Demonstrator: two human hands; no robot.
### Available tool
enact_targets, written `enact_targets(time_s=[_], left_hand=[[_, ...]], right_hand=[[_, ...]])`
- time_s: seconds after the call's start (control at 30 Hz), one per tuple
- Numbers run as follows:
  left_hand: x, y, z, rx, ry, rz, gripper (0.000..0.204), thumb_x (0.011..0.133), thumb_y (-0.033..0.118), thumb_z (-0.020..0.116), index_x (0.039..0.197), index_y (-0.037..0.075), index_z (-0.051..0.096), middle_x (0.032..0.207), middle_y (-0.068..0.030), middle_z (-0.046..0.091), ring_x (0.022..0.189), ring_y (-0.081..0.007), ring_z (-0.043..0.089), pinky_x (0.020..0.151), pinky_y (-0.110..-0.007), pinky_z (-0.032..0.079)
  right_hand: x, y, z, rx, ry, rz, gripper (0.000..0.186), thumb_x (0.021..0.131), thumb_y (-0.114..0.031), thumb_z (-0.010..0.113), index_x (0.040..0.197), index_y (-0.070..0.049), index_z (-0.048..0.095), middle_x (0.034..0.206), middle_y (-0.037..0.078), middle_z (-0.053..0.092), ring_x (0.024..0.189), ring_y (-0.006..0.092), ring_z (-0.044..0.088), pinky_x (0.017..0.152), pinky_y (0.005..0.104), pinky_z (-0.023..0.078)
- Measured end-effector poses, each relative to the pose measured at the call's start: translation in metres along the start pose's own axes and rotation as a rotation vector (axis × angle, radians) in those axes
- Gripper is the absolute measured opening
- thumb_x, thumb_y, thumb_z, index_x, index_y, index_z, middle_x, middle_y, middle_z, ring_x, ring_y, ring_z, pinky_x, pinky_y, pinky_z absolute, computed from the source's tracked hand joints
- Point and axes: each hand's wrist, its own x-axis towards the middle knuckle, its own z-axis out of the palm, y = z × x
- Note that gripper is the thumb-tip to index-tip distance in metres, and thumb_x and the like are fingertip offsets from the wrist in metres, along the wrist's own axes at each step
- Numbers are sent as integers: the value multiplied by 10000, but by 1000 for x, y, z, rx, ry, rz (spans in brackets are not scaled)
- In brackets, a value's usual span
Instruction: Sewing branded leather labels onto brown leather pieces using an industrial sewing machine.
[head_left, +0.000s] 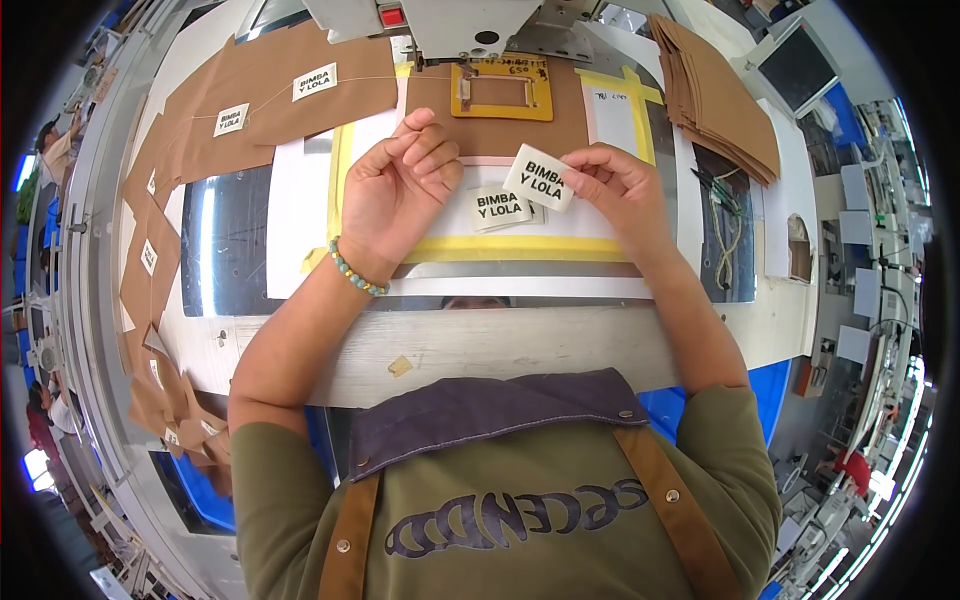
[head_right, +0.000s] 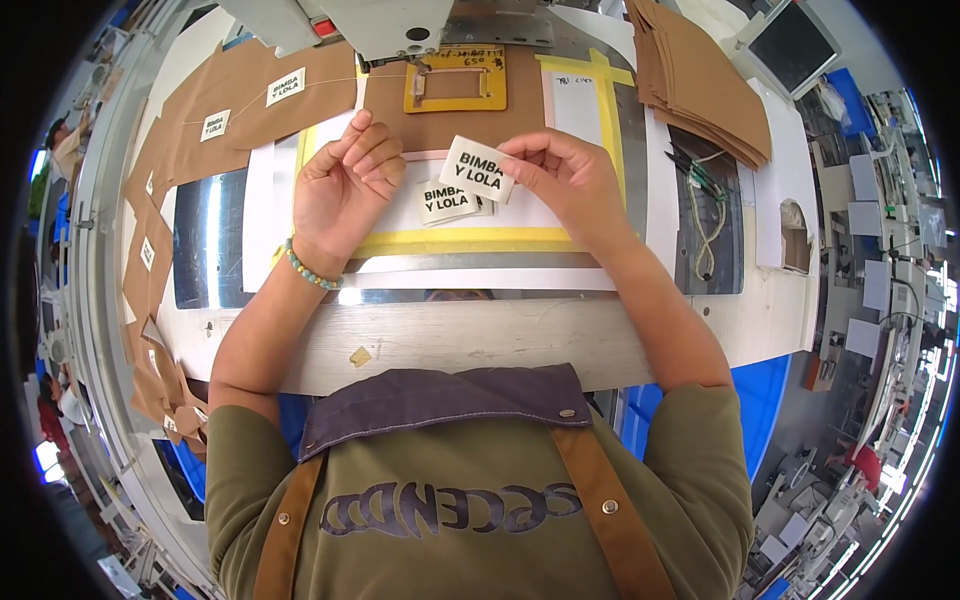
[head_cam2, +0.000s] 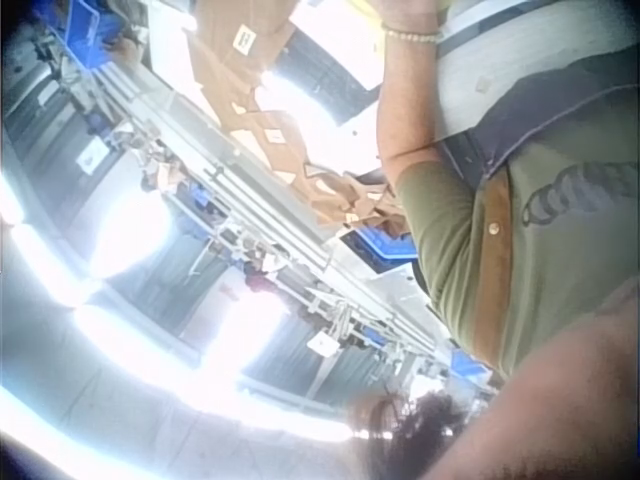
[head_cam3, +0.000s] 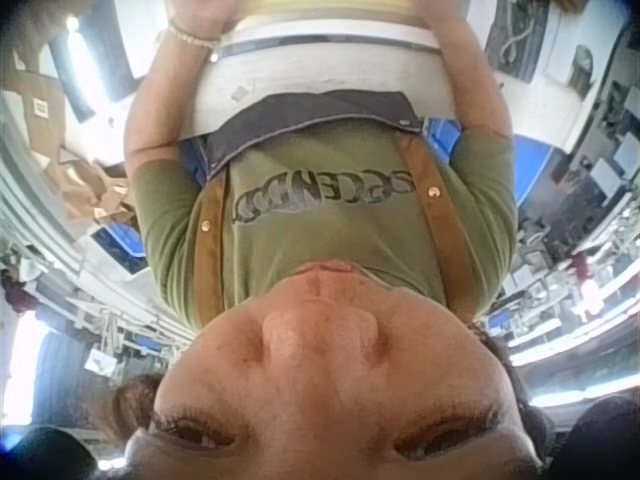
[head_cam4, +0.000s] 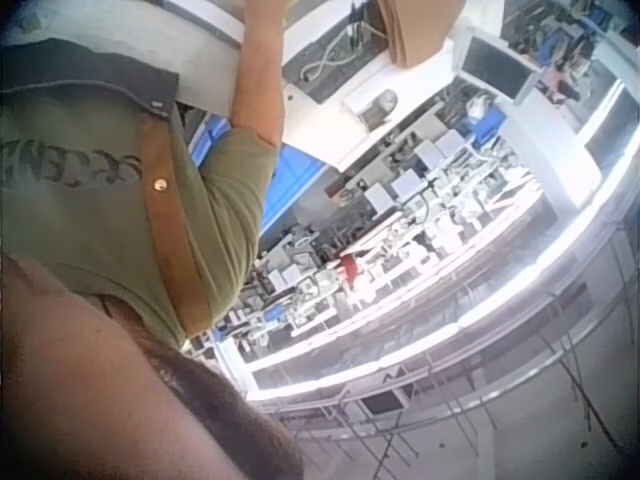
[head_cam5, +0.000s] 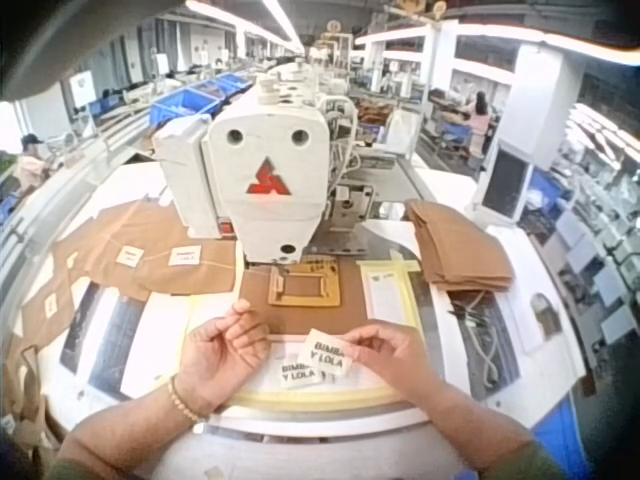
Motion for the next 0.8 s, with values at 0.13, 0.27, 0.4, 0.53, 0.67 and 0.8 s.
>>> enact_targets(time_s=[0.13,0.27,0.4,0.53,0.67,0.8], left_hand=[[-1,-1,1,0,14,7,233,1053,49,523,1231,-27,652,835,-11,443,770,-156,420,745,-301,419],[-2,-3,2,29,-1,0,232,1048,52,530,1229,-28,653,827,-10,437,762,-154,418,740,-298,416],[-2,-3,1,40,-21,-8,224,1058,52,555,1237,-35,657,823,-4,432,764,-146,415,740,-290,400],[-4,-8,6,251,53,-6,238,1085,93,556,1271,-26,646,861,-3,487,801,-144,472,770,-286,427],[-5,-19,22,922,184,106,294,1126,175,562,1344,-10,631,1094,-34,660,1003,-119,606,890,-268,488],[-11,-33,31,1231,139,98,318,1071,171,736,1333,10,656,1202,-43,730,1060,-83,657,929,-262,539]], right_hand=[[-1,-3,0,-5,19,21,216,1016,-49,782,1218,28,770,1082,77,793,998,112,723,927,261,586],[-1,-3,0,-4,17,21,217,1016,-48,783,1219,28,773,1089,76,795,999,112,722,925,263,585],[-2,-2,-1,-7,11,26,219,1019,-53,780,1221,31,773,1096,80,795,1001,112,721,925,262,583],[-1,-4,3,-18,5,5,205,1021,-69,773,1204,21,782,1090,69,800,992,113,719,921,265,576],[7,-23,9,-280,-34,-90,162,1001,-70,776,1149,-13,809,1048,45,807,975,116,722,912,272,572],[18,-40,17,-354,-84,-161,136,993,-72,776,1110,-17,820,1019,43,805,976,127,726,887,287,576]])
